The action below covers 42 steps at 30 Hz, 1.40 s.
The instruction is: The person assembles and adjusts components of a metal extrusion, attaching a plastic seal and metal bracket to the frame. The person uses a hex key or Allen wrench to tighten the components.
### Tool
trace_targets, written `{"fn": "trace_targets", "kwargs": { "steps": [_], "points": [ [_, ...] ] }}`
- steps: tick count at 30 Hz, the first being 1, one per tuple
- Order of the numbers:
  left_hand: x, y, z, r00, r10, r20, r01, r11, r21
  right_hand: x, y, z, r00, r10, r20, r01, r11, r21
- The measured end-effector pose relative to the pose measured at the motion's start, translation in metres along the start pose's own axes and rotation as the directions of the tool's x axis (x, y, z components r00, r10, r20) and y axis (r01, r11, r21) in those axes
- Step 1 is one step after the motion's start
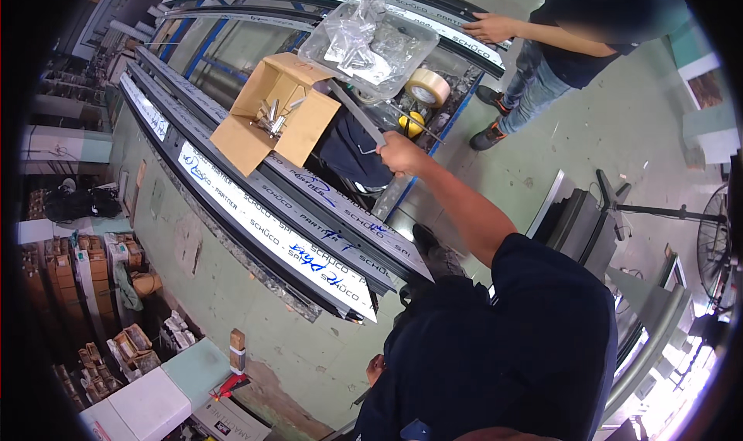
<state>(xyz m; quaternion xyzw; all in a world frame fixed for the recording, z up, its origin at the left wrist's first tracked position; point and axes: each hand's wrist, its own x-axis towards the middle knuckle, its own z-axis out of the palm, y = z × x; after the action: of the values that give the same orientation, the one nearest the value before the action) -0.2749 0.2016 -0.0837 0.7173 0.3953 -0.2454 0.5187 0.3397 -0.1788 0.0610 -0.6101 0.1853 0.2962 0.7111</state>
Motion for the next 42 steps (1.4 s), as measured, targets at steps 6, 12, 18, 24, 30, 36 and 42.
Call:
{"fn": "trace_targets", "kwargs": {
  "steps": [6, 12, 18, 24, 30, 36, 42],
  "points": [
    [0.007, 0.002, -0.012, 0.982, 0.180, 0.058, -0.187, 0.967, 0.172, -0.009, 0.024, -0.017, 0.988, 0.012, 0.152, -0.019, 0.999, 0.043],
    [0.002, 0.058, 0.004, 0.985, -0.119, -0.127, 0.092, 0.975, -0.205, -0.053, 0.075, -0.015, 0.987, -0.075, -0.143, 0.042, 0.974, -0.220],
    [0.029, 0.002, 0.002, 0.999, -0.026, -0.030, 0.028, 0.999, 0.047, -0.127, 0.077, -0.016, 0.990, 0.138, 0.036, -0.139, 0.989, 0.052],
    [0.035, -0.008, -0.015, 0.998, -0.062, -0.032, 0.063, 0.997, 0.039, -0.179, 0.108, -0.035, 0.993, 0.121, -0.017, -0.122, 0.991, -0.048],
    [0.035, 0.058, -0.029, 0.999, -0.049, -0.017, 0.048, 0.997, -0.055, -0.260, 0.138, -0.043, 0.995, 0.098, -0.023, -0.099, 0.991, -0.093],
    [0.080, 0.022, -0.072, 0.976, 0.158, 0.150, -0.192, 0.950, 0.246, -0.344, 0.207, -0.017, 0.901, -0.317, -0.295, 0.107, 0.824, -0.557],
    [0.076, 0.037, -0.059, 0.899, 0.338, 0.280, -0.408, 0.877, 0.252, -0.433, 0.252, 0.026, 0.662, -0.524, -0.537, 0.015, 0.724, -0.689]
  ]
}}
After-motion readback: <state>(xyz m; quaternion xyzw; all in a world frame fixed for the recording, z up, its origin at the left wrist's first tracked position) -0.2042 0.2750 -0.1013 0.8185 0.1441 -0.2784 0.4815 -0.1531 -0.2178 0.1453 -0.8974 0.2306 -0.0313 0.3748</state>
